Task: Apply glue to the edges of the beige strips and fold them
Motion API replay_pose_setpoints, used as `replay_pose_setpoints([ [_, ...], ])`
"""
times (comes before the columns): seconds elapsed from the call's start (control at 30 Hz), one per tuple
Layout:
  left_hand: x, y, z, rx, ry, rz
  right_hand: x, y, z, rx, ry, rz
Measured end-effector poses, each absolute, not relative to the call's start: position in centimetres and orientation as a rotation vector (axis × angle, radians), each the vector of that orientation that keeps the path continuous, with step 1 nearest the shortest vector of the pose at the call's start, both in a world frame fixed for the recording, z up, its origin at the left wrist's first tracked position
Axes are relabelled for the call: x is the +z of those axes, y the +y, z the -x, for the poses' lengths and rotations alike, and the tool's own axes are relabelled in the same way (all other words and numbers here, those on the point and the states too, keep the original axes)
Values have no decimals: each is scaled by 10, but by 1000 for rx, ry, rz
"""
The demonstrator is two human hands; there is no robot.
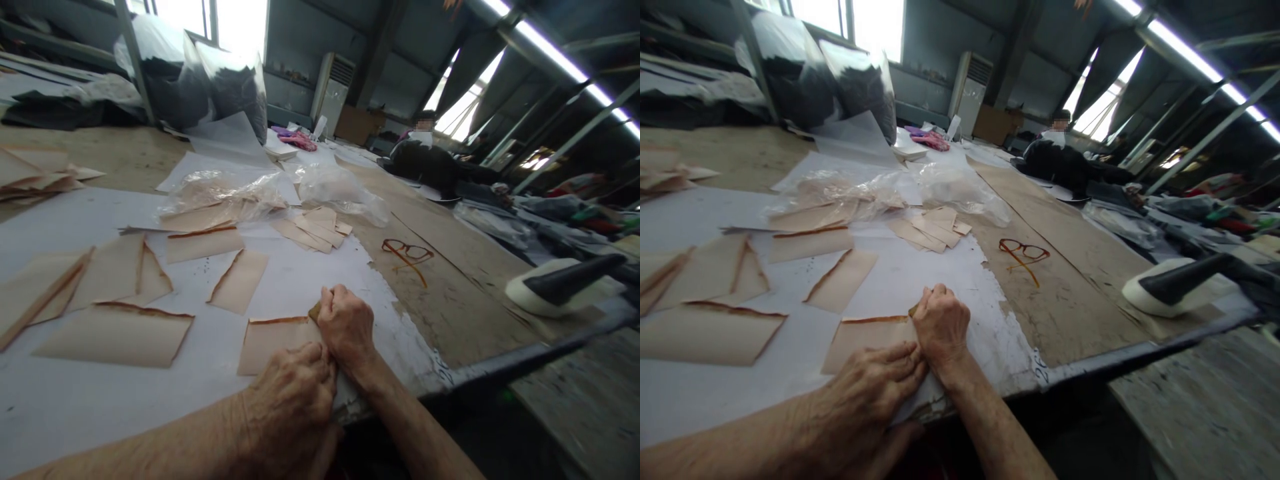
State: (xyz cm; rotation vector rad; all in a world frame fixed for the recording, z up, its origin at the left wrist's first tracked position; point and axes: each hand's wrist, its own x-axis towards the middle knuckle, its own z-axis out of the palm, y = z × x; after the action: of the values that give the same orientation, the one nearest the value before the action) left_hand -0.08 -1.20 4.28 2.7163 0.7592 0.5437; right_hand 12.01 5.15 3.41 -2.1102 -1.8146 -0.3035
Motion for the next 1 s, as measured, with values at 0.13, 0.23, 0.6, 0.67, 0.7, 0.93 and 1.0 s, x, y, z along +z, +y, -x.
replay_pose_setpoints([
  [0.13,40,-11,3,535,772,-2718,41,52,-132,-59,-1498,2116],
  [0.23,38,-11,3,564,761,-2710,47,40,-141,92,-1476,1999],
  [0.6,46,-5,2,419,771,-2680,36,45,-113,-343,-1872,2137],
  [0.67,47,-5,3,393,776,-2675,39,53,-113,-268,-1739,2192],
  [0.7,47,-5,4,389,770,-2672,41,57,-114,-202,-1659,2214],
  [0.93,42,-12,5,478,730,-2632,50,42,-133,112,-1569,2035],
  [1.0,42,-12,4,494,721,-2640,46,31,-136,12,-1708,1945],
])
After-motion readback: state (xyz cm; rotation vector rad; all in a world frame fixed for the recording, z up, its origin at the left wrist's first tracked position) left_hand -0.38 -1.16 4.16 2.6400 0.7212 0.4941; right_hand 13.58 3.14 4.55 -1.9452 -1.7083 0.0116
